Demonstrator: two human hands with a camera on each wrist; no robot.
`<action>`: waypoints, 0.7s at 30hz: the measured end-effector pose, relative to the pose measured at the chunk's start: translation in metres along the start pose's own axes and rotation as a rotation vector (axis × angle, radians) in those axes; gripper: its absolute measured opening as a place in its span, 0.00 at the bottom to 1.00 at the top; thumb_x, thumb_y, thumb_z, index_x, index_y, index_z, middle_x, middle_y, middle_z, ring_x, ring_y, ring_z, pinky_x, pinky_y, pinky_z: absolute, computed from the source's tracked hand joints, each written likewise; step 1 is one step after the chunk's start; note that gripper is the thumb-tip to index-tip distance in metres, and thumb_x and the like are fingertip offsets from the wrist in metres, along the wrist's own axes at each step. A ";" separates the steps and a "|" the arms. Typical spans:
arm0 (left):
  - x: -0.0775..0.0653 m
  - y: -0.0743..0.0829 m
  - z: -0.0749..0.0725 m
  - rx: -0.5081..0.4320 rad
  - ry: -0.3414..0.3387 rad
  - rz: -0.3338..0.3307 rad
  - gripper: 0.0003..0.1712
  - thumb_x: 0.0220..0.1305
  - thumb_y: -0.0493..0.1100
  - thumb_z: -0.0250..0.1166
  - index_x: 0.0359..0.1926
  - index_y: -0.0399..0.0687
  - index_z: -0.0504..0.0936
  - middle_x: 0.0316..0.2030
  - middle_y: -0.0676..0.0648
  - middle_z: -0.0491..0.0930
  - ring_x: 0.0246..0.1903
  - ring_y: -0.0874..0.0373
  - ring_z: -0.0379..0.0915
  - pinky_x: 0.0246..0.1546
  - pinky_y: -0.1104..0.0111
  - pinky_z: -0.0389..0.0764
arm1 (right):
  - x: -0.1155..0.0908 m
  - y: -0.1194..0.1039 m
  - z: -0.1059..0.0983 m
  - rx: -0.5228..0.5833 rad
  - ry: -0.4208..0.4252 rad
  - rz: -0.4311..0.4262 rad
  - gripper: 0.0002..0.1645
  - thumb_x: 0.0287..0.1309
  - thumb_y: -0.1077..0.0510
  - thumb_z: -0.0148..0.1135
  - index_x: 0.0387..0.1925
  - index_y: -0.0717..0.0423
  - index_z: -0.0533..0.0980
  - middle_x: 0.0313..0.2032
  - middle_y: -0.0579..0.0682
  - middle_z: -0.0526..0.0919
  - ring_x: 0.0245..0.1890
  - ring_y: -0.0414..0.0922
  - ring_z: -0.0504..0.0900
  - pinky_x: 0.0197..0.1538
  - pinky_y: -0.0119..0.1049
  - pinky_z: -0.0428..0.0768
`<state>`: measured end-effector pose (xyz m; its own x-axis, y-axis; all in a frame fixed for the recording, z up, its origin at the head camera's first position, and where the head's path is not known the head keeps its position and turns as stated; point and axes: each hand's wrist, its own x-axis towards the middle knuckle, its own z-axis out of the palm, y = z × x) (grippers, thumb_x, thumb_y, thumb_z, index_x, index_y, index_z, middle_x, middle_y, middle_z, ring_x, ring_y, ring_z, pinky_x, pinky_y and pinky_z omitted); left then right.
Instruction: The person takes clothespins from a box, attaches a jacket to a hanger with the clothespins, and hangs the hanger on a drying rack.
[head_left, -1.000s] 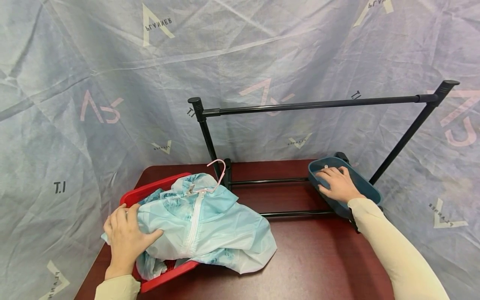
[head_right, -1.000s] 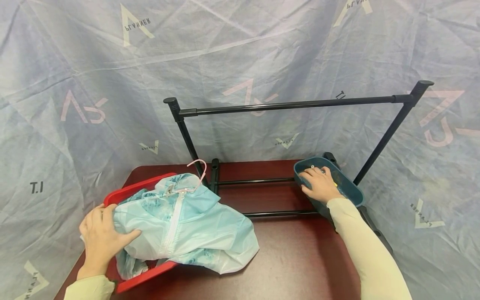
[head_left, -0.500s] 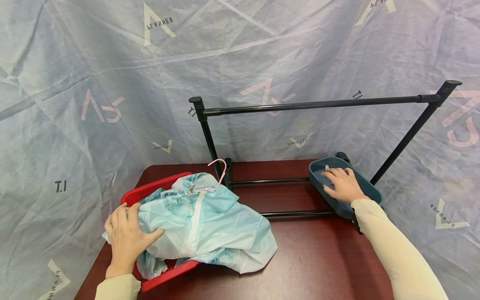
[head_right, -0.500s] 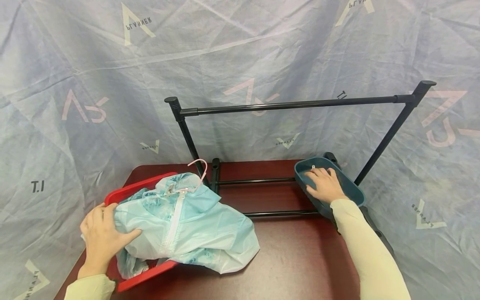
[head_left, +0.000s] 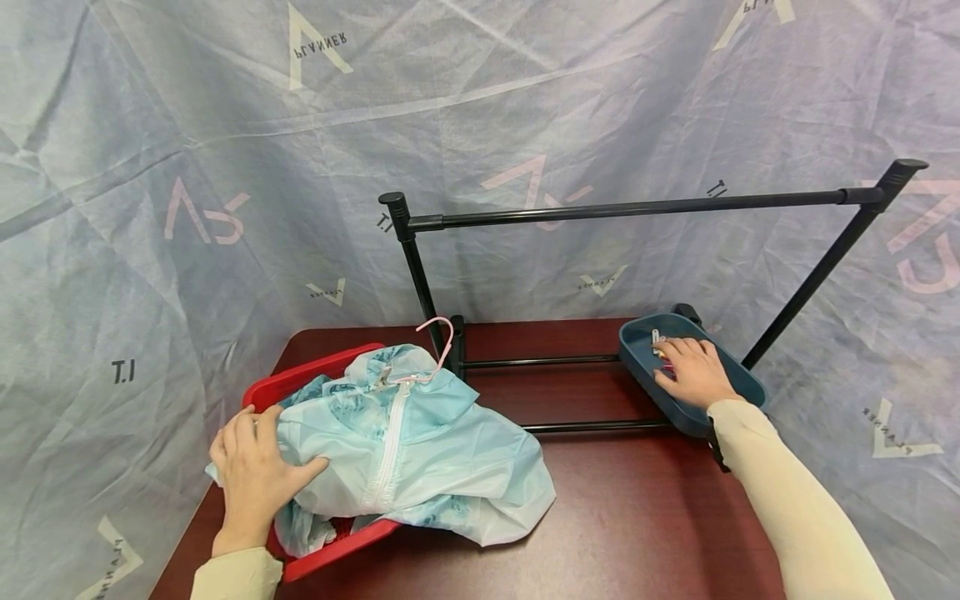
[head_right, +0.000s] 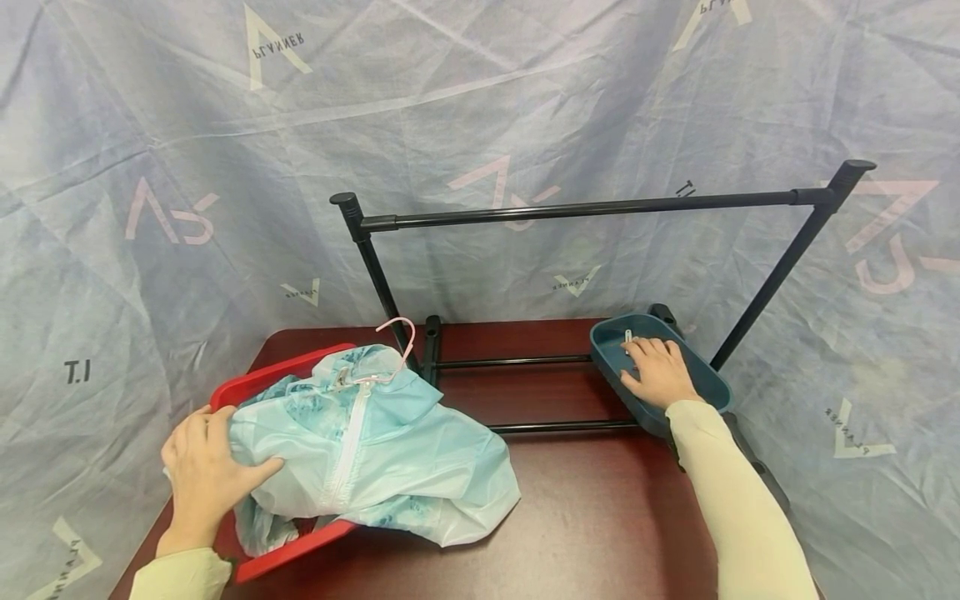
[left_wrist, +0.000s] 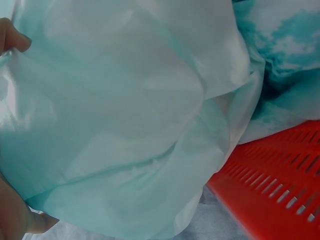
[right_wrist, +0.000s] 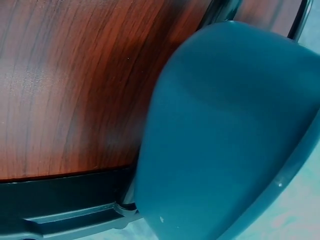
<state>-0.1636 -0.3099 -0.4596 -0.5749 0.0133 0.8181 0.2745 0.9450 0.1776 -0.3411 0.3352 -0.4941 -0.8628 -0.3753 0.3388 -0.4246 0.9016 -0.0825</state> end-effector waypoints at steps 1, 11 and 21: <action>0.000 0.000 0.000 -0.001 0.004 -0.001 0.57 0.48 0.82 0.53 0.48 0.29 0.73 0.40 0.26 0.69 0.49 0.26 0.64 0.45 0.33 0.57 | -0.001 0.000 0.000 0.002 -0.003 0.006 0.28 0.57 0.53 0.63 0.58 0.61 0.73 0.56 0.65 0.75 0.57 0.63 0.69 0.59 0.63 0.58; -0.001 -0.001 0.000 0.005 -0.015 -0.004 0.58 0.49 0.83 0.52 0.48 0.28 0.73 0.40 0.26 0.69 0.50 0.26 0.64 0.46 0.33 0.57 | -0.004 0.007 0.004 0.002 -0.015 0.057 0.32 0.56 0.52 0.62 0.60 0.62 0.71 0.54 0.65 0.73 0.55 0.63 0.69 0.58 0.64 0.59; 0.000 -0.001 0.001 -0.003 0.008 -0.002 0.59 0.48 0.85 0.51 0.48 0.29 0.73 0.40 0.26 0.69 0.49 0.26 0.64 0.46 0.34 0.57 | -0.005 0.008 0.004 0.006 -0.056 0.106 0.32 0.60 0.50 0.60 0.61 0.64 0.68 0.55 0.66 0.70 0.55 0.64 0.67 0.56 0.64 0.58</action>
<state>-0.1646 -0.3108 -0.4600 -0.5690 0.0088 0.8223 0.2759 0.9440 0.1808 -0.3413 0.3438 -0.5001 -0.9169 -0.2894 0.2747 -0.3316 0.9356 -0.1210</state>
